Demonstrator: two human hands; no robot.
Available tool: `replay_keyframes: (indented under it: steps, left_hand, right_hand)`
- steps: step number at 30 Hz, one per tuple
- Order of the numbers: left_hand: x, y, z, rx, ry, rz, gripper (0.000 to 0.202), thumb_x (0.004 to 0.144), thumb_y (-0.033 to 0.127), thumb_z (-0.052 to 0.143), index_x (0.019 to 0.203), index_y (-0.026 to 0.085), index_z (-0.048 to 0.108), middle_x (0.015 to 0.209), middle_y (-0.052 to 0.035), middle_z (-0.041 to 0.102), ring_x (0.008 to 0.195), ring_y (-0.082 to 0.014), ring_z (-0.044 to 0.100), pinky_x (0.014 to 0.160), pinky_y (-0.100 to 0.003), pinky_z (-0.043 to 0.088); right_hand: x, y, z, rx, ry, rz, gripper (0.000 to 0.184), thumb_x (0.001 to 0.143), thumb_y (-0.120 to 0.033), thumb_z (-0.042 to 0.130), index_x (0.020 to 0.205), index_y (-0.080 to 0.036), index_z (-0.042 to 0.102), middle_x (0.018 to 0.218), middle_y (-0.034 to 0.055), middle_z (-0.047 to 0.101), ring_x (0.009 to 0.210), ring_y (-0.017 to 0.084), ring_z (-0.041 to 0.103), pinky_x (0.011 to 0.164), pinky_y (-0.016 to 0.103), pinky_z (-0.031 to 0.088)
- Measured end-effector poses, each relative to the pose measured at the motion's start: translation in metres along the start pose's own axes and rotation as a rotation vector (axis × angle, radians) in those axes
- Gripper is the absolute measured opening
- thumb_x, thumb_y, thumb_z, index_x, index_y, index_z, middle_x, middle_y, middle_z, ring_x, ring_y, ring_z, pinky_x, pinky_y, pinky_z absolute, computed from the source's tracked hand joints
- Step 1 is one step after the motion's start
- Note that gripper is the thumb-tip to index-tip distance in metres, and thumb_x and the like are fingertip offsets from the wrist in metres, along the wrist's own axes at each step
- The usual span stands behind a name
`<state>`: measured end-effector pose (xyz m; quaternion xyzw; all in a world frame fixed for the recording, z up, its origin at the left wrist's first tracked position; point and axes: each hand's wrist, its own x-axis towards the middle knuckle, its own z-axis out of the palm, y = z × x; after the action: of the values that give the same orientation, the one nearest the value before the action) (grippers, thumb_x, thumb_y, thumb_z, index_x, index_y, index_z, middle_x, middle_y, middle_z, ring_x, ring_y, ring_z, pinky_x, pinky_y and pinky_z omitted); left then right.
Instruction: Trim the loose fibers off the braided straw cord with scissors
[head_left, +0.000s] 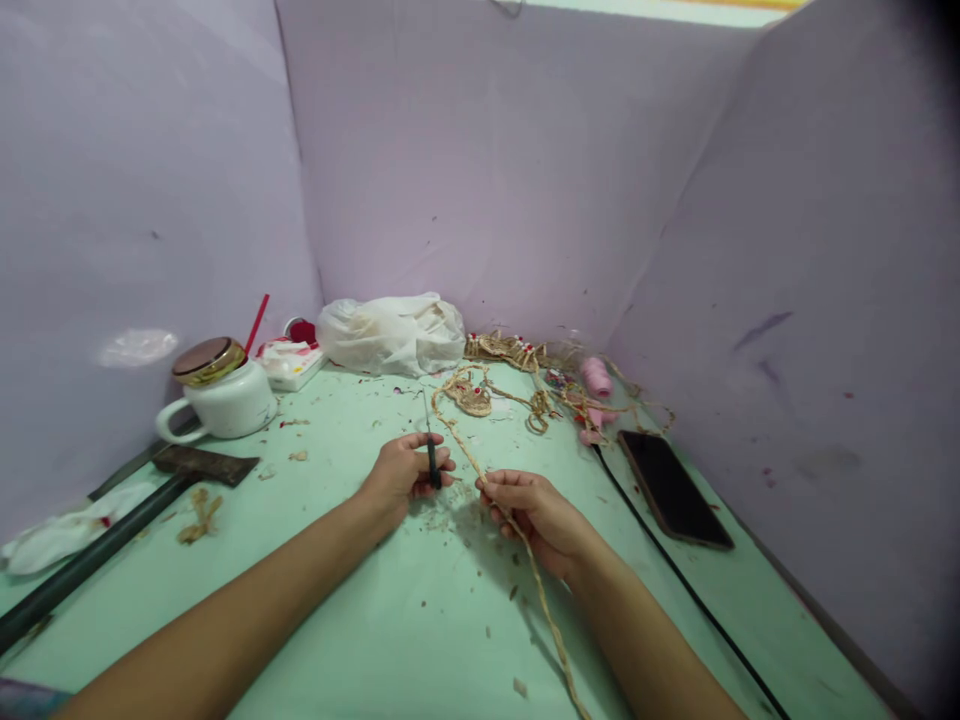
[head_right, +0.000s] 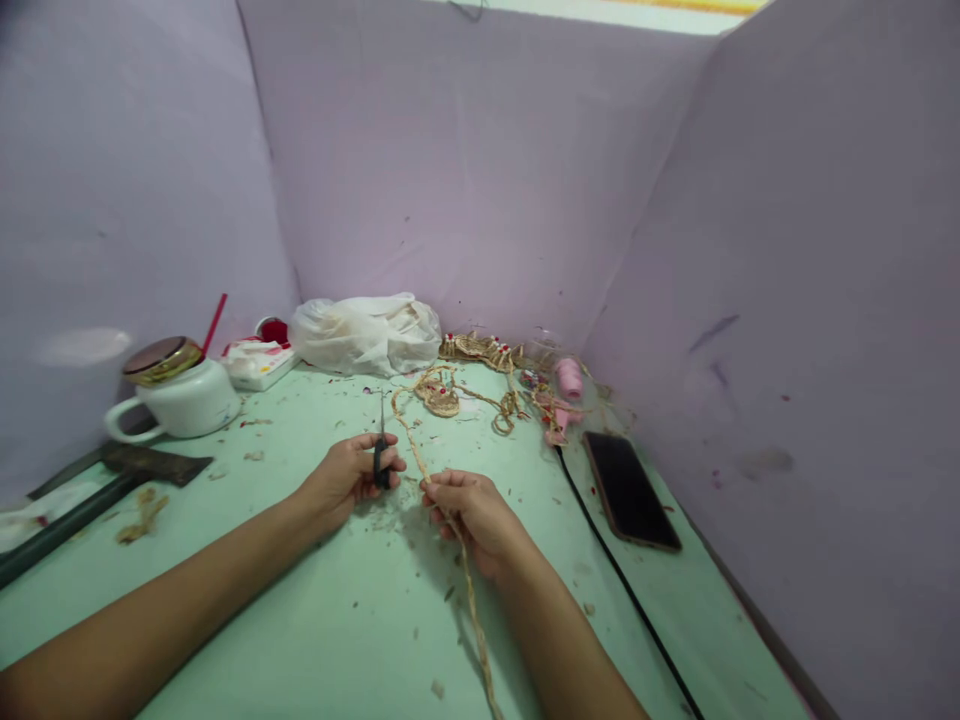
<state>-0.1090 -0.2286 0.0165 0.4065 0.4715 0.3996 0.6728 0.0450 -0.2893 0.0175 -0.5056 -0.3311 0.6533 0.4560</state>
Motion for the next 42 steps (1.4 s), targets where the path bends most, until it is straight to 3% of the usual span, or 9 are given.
replay_keyframes:
  steps: [15, 22, 30, 39, 42]
  left_hand:
    - [0.005, -0.012, 0.011, -0.076, 0.061, 0.11, 0.035, 0.055, 0.008, 0.059, 0.087, 0.015, 0.049, 0.049, 0.004, 0.053, 0.04, -0.0086, 0.05, 0.033, -0.015, 0.027]
    - [0.005, -0.016, 0.013, -0.054, 0.048, 0.185, 0.036, 0.053, 0.013, 0.061, 0.086, 0.015, 0.048, 0.047, 0.0045, 0.053, 0.039, -0.0095, 0.049, 0.033, -0.016, 0.028]
    - [0.008, -0.019, 0.013, -0.033, 0.049, 0.24, 0.037, 0.052, 0.016, 0.061, 0.086, 0.015, 0.047, 0.047, 0.0053, 0.052, 0.039, -0.0095, 0.048, 0.034, -0.017, 0.03]
    - [0.012, -0.022, 0.016, -0.041, 0.023, 0.269, 0.034, 0.051, 0.021, 0.06, 0.082, 0.017, 0.046, 0.048, 0.005, 0.051, 0.04, -0.0108, 0.049, 0.035, -0.018, 0.031]
    - [0.011, -0.014, 0.008, 0.125, -0.061, 0.338, 0.031, 0.057, 0.023, 0.057, 0.085, 0.018, 0.046, 0.051, 0.0046, 0.051, 0.043, -0.0113, 0.05, 0.039, -0.02, 0.034]
  right_hand:
    - [0.0, 0.011, 0.007, -0.102, -0.078, 0.038, 0.015, 0.059, -0.023, 0.068, 0.068, -0.014, 0.061, 0.052, -0.0031, 0.053, 0.042, 0.005, 0.042, 0.042, 0.017, 0.035]
    - [0.007, 0.02, 0.013, -0.125, 0.033, -0.067, 0.024, 0.057, -0.035, 0.069, 0.066, -0.015, 0.058, 0.045, -0.0045, 0.05, 0.038, 0.006, 0.04, 0.04, 0.019, 0.031]
    - [0.012, 0.022, 0.02, -0.134, 0.175, -0.177, 0.024, 0.051, -0.031, 0.069, 0.064, -0.014, 0.06, 0.044, -0.0047, 0.049, 0.039, 0.007, 0.039, 0.039, 0.02, 0.034]
    - [0.024, 0.03, 0.013, -0.104, 0.154, -0.158, 0.025, 0.048, -0.035, 0.071, 0.059, -0.014, 0.06, 0.038, -0.0052, 0.046, 0.033, 0.006, 0.034, 0.036, 0.02, 0.031]
    - [0.024, 0.025, 0.007, -0.045, 0.182, -0.157, 0.024, 0.048, -0.033, 0.071, 0.06, -0.013, 0.062, 0.039, -0.0047, 0.046, 0.034, 0.006, 0.035, 0.036, 0.019, 0.031]
